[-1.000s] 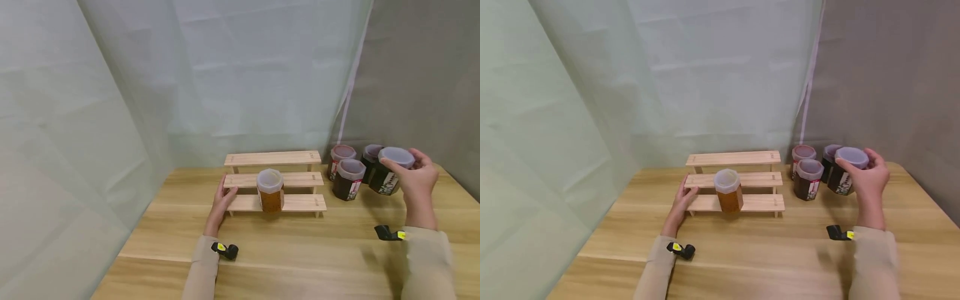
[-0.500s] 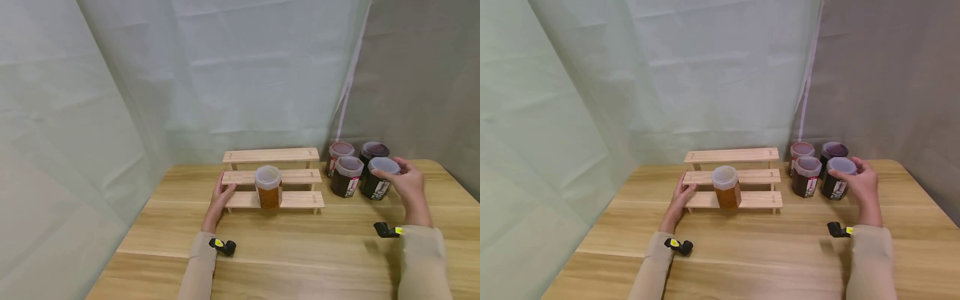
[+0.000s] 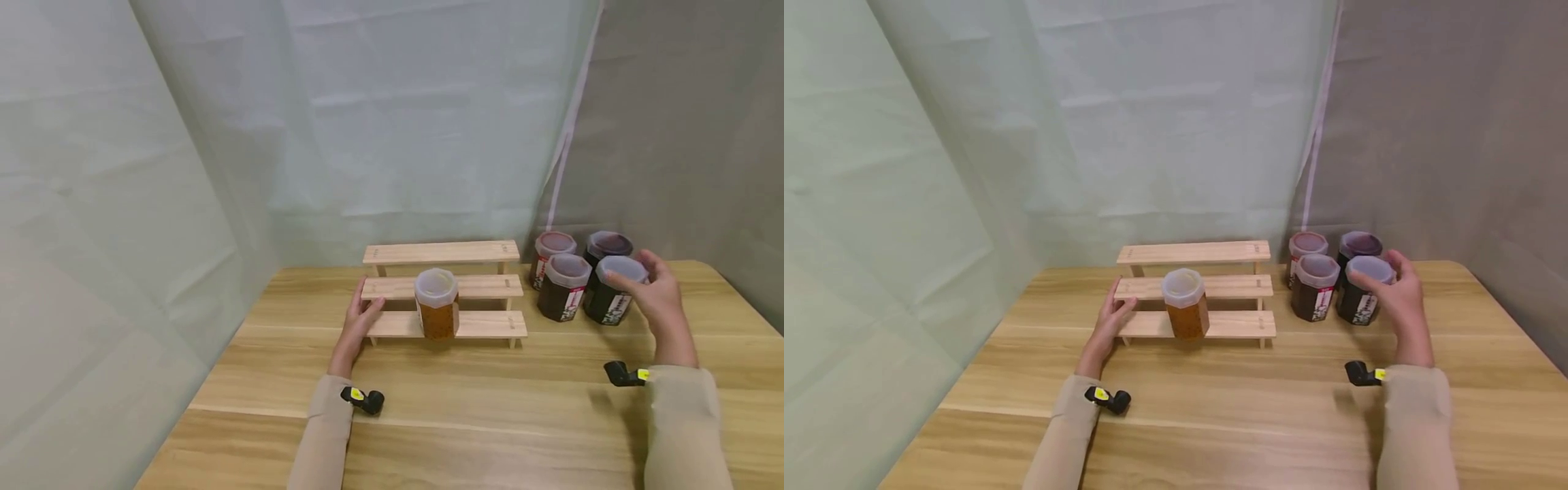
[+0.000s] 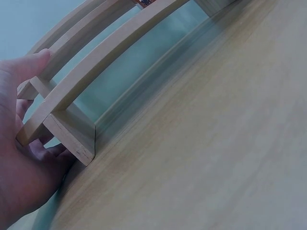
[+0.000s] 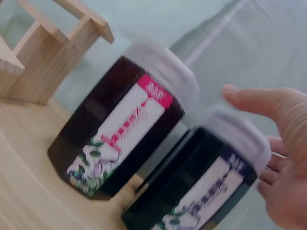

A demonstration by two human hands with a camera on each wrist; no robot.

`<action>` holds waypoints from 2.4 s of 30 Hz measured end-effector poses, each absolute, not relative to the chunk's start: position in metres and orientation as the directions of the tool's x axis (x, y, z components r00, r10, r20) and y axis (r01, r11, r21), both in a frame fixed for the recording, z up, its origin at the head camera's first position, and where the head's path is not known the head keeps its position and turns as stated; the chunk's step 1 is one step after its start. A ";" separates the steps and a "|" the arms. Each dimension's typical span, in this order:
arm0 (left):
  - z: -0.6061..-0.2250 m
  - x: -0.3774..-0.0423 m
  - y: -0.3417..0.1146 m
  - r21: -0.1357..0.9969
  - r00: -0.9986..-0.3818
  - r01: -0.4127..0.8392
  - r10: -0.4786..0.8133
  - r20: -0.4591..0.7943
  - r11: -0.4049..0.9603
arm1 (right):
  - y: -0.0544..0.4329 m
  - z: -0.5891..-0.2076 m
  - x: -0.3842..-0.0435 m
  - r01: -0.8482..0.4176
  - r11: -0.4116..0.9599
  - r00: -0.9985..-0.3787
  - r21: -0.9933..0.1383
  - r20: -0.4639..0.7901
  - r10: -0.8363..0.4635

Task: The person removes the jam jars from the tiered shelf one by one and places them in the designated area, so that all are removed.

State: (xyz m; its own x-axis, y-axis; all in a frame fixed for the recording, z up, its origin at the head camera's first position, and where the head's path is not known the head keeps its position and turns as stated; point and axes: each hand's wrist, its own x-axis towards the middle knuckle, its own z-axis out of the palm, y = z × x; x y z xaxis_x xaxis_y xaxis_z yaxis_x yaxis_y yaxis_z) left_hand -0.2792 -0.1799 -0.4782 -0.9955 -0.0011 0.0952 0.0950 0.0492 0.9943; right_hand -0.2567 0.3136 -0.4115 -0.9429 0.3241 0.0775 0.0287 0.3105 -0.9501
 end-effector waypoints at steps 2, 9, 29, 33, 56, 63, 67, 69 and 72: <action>-0.479 -0.278 -0.179 0.995 -0.996 0.091 -0.001 0.091 0.043 | 0.309 -0.405 -0.255 0.019 0.277 -0.926 -0.961 0.088 0.367; -0.478 -0.277 -0.176 0.995 -0.996 0.094 0.007 0.093 0.046 | 0.284 -0.374 -0.250 -0.092 0.250 -0.848 -0.964 0.207 0.488; -0.466 -0.284 -0.175 0.993 -0.994 0.106 -0.014 0.106 0.047 | 0.155 -0.364 -0.245 -0.342 0.207 -0.917 -0.917 0.278 -0.286; -0.464 -0.285 -0.176 0.992 -0.995 0.104 -0.003 0.104 0.069 | 0.135 -0.374 -0.248 -0.322 0.153 -0.898 -0.934 0.251 -0.361; -0.476 -0.275 -0.181 0.993 -0.995 0.092 -0.017 0.094 0.074 | 0.083 -0.413 -0.260 -0.147 0.105 -0.902 -0.983 0.090 -0.423; -0.473 -0.274 -0.184 0.994 -0.996 0.084 -0.015 0.086 0.076 | 0.084 -0.407 -0.261 -0.193 0.105 -0.893 -0.976 0.130 -0.431; -0.463 -0.266 -0.187 0.993 -0.996 0.087 -0.002 0.088 0.077 | 0.091 -0.403 -0.264 -0.227 0.128 -0.882 -0.966 0.148 -0.447; -0.455 -0.261 -0.186 0.994 -0.996 0.085 0.007 0.085 0.075 | 0.096 -0.399 -0.266 -0.230 0.151 -0.883 -0.961 0.141 -0.447; -0.446 -0.254 -0.185 0.993 -0.996 0.086 0.008 0.086 0.081 | 0.104 -0.396 -0.269 -0.239 0.193 -0.883 -0.952 0.131 -0.451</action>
State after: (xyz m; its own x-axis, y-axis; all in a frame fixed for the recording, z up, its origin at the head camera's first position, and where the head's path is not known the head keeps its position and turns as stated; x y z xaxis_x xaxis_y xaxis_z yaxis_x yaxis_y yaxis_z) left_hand -0.2541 -0.1848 -0.4456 -0.9963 0.0084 0.0859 0.0863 0.0815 0.9929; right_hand -0.2690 0.1041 -0.3958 -0.8829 -0.4511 0.1305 -0.2392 0.1928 -0.9517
